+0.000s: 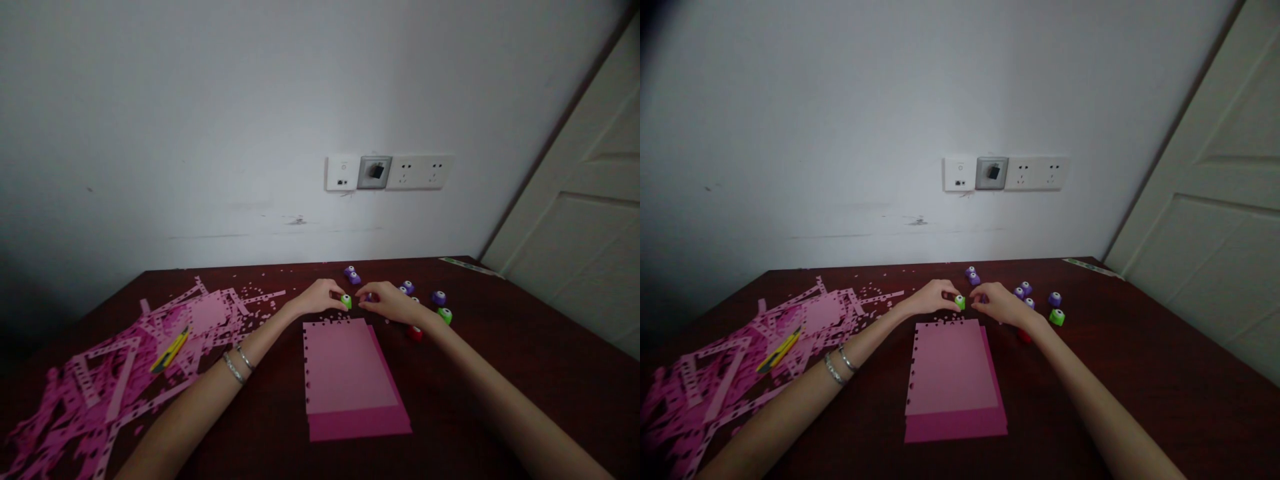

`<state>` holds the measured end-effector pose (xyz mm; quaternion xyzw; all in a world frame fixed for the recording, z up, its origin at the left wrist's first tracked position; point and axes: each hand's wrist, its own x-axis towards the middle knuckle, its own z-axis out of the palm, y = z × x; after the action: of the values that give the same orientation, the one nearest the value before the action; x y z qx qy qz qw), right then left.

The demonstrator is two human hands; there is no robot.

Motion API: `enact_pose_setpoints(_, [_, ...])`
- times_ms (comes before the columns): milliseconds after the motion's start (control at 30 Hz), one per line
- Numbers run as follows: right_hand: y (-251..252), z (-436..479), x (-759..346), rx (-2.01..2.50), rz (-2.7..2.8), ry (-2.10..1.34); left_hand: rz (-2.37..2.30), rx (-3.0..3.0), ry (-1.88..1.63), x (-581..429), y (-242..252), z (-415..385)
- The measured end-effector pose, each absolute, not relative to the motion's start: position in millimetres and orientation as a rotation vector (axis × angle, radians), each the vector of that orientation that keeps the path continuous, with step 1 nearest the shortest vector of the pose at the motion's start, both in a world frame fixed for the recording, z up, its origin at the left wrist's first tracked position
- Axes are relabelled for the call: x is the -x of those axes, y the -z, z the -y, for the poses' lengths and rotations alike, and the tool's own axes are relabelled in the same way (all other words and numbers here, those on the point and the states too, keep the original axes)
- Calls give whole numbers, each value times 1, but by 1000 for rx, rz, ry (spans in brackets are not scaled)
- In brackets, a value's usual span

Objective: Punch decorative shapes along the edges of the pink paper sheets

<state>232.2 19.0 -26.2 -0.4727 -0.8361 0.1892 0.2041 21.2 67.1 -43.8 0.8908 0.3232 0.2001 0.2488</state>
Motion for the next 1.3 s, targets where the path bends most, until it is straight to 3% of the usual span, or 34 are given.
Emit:
enact_pose_setpoints(733, [27, -22, -238, 1328, 2390, -488, -869, -2385, -499, -29, 63, -62])
enact_pose_setpoints(1300, [28, -15, -231, 1400, 2483, -655, -939, -2467, -268, -17, 39, -60])
